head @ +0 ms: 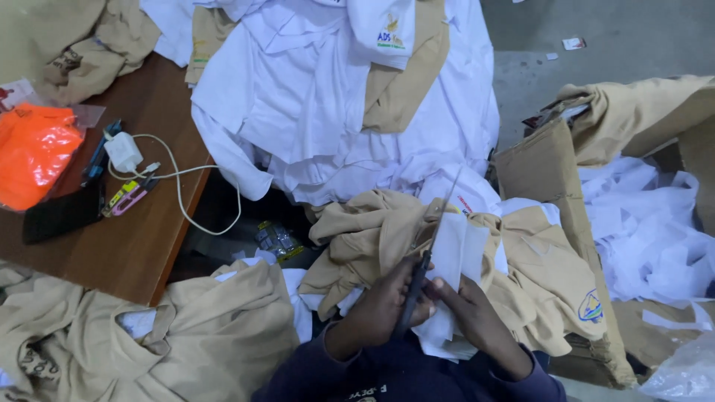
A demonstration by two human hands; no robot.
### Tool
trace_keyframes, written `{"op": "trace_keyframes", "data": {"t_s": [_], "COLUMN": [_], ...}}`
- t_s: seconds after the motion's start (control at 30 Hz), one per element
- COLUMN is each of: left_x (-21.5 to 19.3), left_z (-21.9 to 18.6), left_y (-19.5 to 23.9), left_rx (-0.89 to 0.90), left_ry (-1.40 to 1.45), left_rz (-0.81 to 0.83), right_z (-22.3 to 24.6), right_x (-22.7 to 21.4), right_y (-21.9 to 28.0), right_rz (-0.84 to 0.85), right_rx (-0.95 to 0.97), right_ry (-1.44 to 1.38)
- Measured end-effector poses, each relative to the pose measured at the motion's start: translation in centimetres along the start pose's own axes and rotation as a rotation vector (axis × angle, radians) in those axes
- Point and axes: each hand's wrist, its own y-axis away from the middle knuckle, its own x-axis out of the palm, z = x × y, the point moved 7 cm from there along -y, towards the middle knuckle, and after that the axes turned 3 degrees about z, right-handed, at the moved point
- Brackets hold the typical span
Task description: Using scissors to cut out white fabric patches or labels from tan-colored garments at a workstation.
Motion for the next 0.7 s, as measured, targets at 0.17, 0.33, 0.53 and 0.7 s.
{"op": "trace_keyframes", "data": {"t_s": [0.17,0.33,0.53,0.7], "left_x": [-2.2,-1.8,-2.1,-1.9], "left_z": [-0.7,3.0,1.8,2.7], "left_y": [1.9,6.9,10.7,11.3], "left_rx": [0.042,-0.011,-0.409,-0.498], "left_ry": [0.145,-0.232,-0.399,-0.447], "left_rz": [0.003,0.241,0.5,0.555], "right_z": [-5.8,0.4,0.2,0.1], "right_x": [-2.9,-3.5,-3.4,-3.1], "right_y": [0.8,-0.1,-2.2,-0.9], "right_rz": [-0.332,-0.522,-0.61,-0.608], "right_rx": [0.085,-0.154,-0.252,-0.143], "right_ry": [-0.503,-0.477,-0.545,-0.432]}}
